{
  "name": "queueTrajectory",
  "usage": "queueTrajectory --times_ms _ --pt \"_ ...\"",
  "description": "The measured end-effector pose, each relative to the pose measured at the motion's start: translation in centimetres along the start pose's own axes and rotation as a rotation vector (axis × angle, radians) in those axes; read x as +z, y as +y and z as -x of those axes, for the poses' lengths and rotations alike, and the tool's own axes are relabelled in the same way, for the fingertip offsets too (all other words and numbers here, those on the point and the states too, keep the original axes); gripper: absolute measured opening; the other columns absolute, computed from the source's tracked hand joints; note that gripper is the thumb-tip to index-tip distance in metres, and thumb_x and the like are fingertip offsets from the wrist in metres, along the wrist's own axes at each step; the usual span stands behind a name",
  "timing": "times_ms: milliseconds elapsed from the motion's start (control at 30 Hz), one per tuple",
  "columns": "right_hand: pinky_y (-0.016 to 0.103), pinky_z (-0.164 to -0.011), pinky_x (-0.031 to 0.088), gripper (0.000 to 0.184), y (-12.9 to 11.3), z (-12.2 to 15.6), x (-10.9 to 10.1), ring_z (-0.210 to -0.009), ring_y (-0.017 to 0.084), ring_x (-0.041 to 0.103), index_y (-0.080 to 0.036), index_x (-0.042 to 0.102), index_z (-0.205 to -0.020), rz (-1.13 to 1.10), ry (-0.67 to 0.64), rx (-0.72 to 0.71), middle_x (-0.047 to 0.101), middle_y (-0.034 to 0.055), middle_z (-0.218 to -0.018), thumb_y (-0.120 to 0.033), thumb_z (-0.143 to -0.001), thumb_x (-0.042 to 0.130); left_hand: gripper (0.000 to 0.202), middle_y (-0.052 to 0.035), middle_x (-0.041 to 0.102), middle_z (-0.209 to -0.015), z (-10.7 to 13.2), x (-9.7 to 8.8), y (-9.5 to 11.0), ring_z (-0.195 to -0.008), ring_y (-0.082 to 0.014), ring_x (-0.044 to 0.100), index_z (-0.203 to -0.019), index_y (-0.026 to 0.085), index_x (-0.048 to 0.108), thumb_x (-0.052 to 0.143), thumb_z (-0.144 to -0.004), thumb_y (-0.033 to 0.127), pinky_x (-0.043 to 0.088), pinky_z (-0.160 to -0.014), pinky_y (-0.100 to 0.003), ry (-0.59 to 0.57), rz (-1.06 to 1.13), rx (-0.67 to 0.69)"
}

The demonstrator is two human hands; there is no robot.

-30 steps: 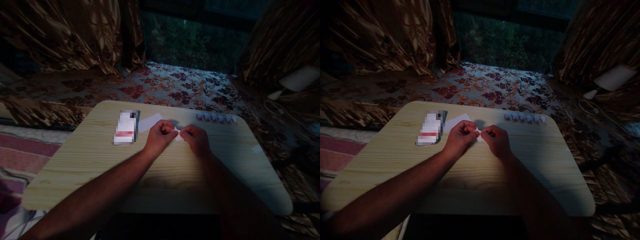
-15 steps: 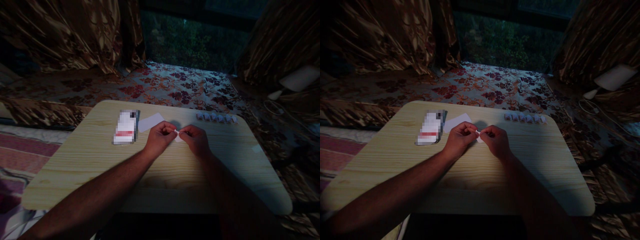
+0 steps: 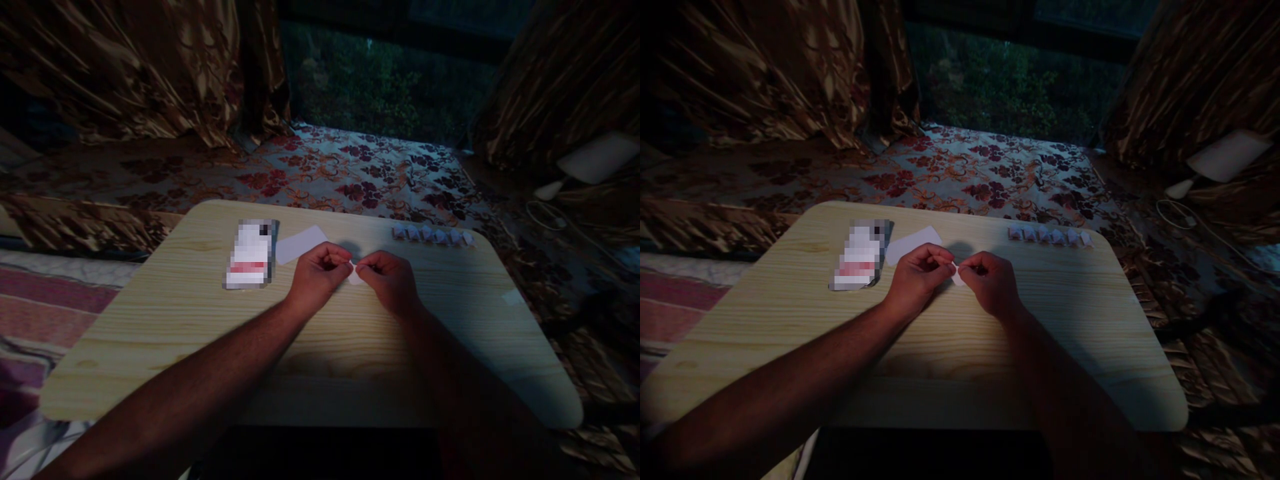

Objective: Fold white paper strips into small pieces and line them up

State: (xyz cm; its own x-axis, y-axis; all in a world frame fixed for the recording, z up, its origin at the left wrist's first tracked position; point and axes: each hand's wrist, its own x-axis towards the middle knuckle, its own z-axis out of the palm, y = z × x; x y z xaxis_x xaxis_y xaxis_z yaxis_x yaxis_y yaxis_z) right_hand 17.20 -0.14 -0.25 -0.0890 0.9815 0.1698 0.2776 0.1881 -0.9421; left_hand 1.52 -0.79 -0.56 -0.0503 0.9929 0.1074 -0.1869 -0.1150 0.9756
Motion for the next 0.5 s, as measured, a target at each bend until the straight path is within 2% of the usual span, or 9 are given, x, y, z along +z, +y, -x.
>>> queueTrajectory --times_ms 167,500 --pt "0.024 -0.055 0.040 0.009 0.02 -0.01 -0.03 -0.057 0.013 0.054 -0.018 0.069 -0.073 0.015 0.002 -0.019 0.065 -0.0007 -0.064 -0.027 -0.073 0.068 0.018 0.0011 0.067 -0.071 0.01 0.07 -0.02 -0.063 -0.0094 0.058 -0.082 0.018 0.067 0.075 -0.066 0.013 0.046 -0.062 -0.023 -0.007 0.009 0.026" --pt "0.024 -0.054 0.039 0.008 -0.14 0.06 0.01 -0.057 0.012 0.053 -0.018 0.068 -0.073 -0.016 -0.015 -0.003 0.064 -0.0012 -0.063 -0.026 -0.073 0.066 0.019 0.0016 0.066 -0.066 0.11 0.19 0.16 -0.058 -0.0091 0.057 -0.079 0.017 0.064 0.077 -0.065 0.015 0.044 -0.057 -0.022 -0.036 0.031 -0.019"
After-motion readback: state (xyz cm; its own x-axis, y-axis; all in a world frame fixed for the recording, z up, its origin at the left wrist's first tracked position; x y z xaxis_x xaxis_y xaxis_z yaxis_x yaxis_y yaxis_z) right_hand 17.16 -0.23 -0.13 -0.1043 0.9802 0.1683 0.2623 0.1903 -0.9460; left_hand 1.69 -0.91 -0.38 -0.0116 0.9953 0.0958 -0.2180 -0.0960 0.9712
